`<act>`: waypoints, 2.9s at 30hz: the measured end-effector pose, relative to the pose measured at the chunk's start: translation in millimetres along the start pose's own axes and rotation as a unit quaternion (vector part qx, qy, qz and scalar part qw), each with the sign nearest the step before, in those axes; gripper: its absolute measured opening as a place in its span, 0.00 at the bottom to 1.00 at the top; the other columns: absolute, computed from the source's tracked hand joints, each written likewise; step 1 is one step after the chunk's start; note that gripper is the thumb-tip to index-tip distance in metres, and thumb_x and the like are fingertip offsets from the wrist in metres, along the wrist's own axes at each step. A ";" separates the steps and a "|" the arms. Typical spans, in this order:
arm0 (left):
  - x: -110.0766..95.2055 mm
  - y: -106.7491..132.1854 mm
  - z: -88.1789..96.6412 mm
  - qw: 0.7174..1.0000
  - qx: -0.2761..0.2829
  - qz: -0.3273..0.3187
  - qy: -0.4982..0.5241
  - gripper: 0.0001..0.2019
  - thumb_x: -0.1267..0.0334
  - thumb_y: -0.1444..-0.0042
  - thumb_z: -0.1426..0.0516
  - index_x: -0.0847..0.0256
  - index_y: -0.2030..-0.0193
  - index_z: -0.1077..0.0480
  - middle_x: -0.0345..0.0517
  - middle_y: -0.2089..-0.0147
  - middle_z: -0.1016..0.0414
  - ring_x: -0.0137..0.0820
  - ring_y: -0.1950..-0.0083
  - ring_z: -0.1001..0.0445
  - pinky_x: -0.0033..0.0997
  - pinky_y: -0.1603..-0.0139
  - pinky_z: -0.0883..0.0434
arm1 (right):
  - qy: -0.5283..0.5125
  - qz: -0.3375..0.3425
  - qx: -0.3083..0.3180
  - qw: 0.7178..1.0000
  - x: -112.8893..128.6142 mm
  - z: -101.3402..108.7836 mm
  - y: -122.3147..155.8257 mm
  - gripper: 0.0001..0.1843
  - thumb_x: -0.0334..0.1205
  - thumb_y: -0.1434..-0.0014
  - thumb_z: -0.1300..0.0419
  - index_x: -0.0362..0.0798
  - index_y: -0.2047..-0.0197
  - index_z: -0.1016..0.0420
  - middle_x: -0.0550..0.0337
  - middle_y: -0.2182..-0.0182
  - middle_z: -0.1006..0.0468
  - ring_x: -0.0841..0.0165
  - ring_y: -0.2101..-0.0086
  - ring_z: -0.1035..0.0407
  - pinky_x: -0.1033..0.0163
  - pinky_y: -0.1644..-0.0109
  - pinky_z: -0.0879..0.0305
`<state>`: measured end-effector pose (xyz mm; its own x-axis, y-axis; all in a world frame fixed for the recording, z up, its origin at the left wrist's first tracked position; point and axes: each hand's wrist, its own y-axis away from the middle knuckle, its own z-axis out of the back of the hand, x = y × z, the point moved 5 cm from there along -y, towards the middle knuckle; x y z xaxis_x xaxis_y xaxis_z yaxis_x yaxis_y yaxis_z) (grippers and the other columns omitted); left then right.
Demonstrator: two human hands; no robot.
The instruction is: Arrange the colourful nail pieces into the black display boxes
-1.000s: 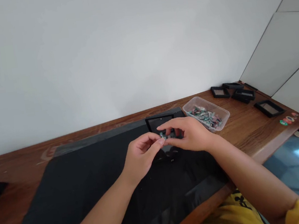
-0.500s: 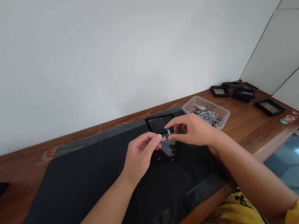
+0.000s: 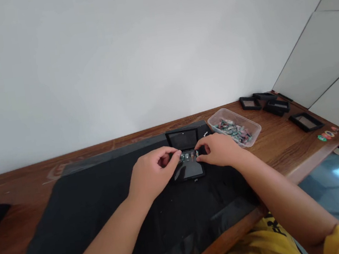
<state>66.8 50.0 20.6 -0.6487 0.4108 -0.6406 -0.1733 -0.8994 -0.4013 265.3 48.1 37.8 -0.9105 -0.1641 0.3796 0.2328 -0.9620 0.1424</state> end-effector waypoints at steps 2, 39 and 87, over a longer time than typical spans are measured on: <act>4.1 0.1 -5.8 0.999 0.035 -0.007 -0.026 0.14 0.48 0.43 0.40 0.53 0.63 0.17 0.35 0.81 0.31 0.31 0.81 0.35 0.30 0.79 0.43 | -0.003 -0.001 0.008 1.000 0.2 -1.3 -0.4 0.17 0.46 0.41 0.28 0.54 0.49 0.14 0.58 0.68 0.17 0.62 0.65 0.25 0.59 0.59 0.35; 31.7 -3.3 -12.7 0.958 0.242 0.133 -0.076 0.24 0.38 0.48 0.40 0.53 0.56 0.18 0.36 0.74 0.34 0.31 0.74 0.36 0.33 0.70 0.46 | 0.011 -0.056 0.006 0.998 5.7 -1.5 7.2 0.15 0.48 0.42 0.27 0.54 0.53 0.17 0.61 0.65 0.17 0.63 0.59 0.25 0.62 0.59 0.40; 21.9 -4.9 -7.2 0.965 0.223 0.086 -0.110 0.23 0.43 0.38 0.47 0.52 0.47 0.21 0.37 0.74 0.31 0.33 0.73 0.33 0.32 0.69 0.41 | 0.046 0.095 -0.010 0.994 13.9 0.4 7.3 0.11 0.43 0.31 0.34 0.49 0.48 0.21 0.59 0.63 0.17 0.65 0.61 0.25 0.62 0.60 0.45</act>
<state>58.8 64.5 3.8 -0.8298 0.2524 -0.4977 -0.3184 -0.9466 0.0507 254.5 38.9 44.5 -0.8781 -0.3617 0.3133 0.3976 -0.9158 0.0572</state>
